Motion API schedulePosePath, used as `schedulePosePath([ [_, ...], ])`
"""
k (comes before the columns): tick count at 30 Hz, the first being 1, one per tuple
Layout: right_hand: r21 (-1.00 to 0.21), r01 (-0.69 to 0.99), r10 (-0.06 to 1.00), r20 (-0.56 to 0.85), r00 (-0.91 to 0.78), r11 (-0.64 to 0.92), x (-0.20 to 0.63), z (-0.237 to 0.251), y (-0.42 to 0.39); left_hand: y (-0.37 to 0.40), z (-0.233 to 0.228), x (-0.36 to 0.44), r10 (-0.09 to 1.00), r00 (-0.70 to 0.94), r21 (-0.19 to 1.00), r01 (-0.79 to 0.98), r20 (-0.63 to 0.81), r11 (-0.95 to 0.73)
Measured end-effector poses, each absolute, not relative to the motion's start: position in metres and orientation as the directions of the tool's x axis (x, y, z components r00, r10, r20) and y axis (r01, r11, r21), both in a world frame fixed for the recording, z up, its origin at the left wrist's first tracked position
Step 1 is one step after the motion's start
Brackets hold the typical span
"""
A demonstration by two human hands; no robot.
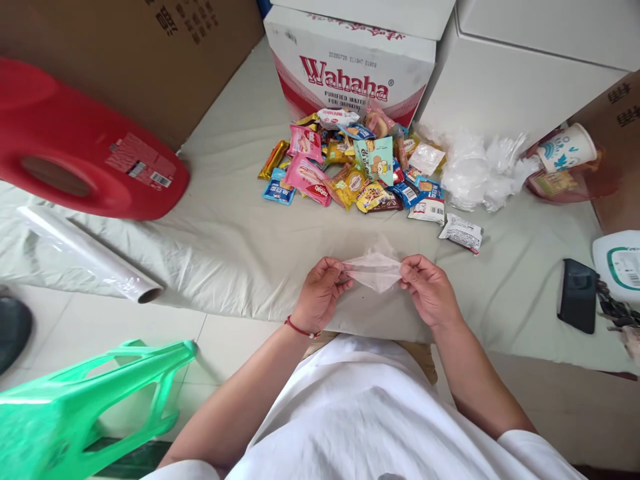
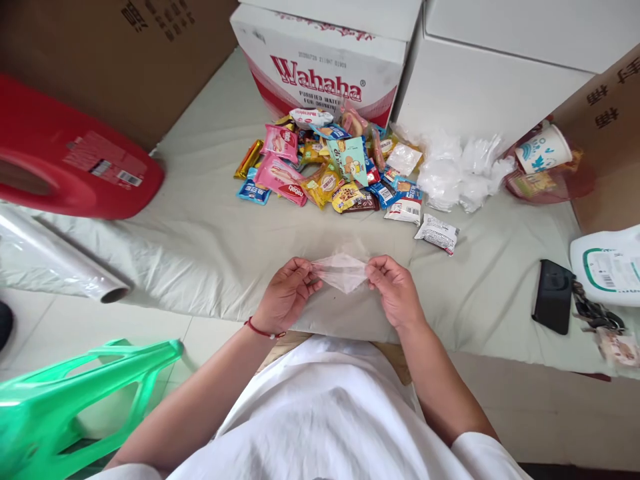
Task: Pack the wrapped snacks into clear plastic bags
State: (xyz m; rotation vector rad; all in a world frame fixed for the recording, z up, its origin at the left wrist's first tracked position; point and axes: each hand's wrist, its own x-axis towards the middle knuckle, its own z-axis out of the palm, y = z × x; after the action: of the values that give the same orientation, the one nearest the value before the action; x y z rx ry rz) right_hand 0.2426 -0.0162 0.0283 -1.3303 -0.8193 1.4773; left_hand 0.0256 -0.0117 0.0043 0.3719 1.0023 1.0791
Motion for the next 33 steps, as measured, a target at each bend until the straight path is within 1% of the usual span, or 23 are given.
schedulePosePath([
  [5,-0.888,-0.266,0.915,-0.401,0.046,-0.375,0.27,0.034,-0.024,-0.008,0.008,0.009,0.876,0.09,0.69,-0.581,-0.474,0.432],
  [8,-0.899,-0.243,0.919,-0.389,0.063,-0.364,0.277,0.032,-0.031,-0.006,0.009,0.003,0.871,0.048,0.669,-0.62,-0.49,0.41],
  [9,-0.919,-0.206,0.931,-0.357,0.071,-0.337,0.277,0.03,-0.032,-0.006,0.009,0.002,0.871,0.039,0.666,-0.628,-0.49,0.402],
  [11,-0.966,-0.087,0.967,-0.248,0.055,-0.243,0.272,0.026,-0.035,-0.008,0.01,0.003,0.877,0.037,0.669,-0.632,-0.479,0.392],
  [13,-0.991,0.083,0.994,-0.11,-0.019,-0.108,0.261,0.021,-0.035,-0.011,0.012,0.007,0.884,0.062,0.672,-0.626,-0.464,0.397],
  [16,-0.939,0.326,0.986,0.055,-0.16,0.106,0.239,0.015,-0.03,-0.015,0.013,0.013,0.88,0.121,0.652,-0.628,-0.458,0.426],
  [18,-0.896,0.399,0.972,0.119,-0.204,0.194,0.229,0.013,-0.025,-0.017,0.012,0.014,0.871,0.146,0.631,-0.635,-0.469,0.445],
  [19,-0.89,0.406,0.969,0.132,-0.207,0.208,0.226,0.012,-0.022,-0.017,0.011,0.013,0.868,0.145,0.624,-0.64,-0.474,0.448],
  [21,-0.9,0.395,0.976,0.117,-0.185,0.183,0.226,0.013,-0.019,-0.016,0.007,0.009,0.868,0.123,0.624,-0.648,-0.482,0.438],
  [26,-0.945,0.327,0.987,-0.069,-0.144,-0.019,0.243,0.015,-0.019,-0.016,0.002,-0.001,0.871,0.045,0.655,-0.64,-0.49,0.401],
  [28,-0.956,0.28,0.988,-0.125,-0.096,-0.094,0.249,0.016,-0.02,-0.019,0.003,-0.001,0.883,0.024,0.689,-0.616,-0.469,0.382],
  [30,-0.973,0.193,0.991,-0.131,-0.016,-0.126,0.251,0.022,-0.017,-0.024,0.005,0.003,0.918,0.004,0.761,-0.558,-0.397,0.332],
  [32,-0.99,0.118,0.997,-0.082,0.009,-0.082,0.247,0.032,-0.012,-0.03,0.008,0.007,0.963,0.0,0.857,-0.454,-0.271,0.242],
  [33,-0.993,0.11,0.999,-0.043,-0.017,-0.041,0.243,0.038,-0.008,-0.033,0.01,0.008,0.979,0.006,0.903,-0.386,-0.202,0.188],
])
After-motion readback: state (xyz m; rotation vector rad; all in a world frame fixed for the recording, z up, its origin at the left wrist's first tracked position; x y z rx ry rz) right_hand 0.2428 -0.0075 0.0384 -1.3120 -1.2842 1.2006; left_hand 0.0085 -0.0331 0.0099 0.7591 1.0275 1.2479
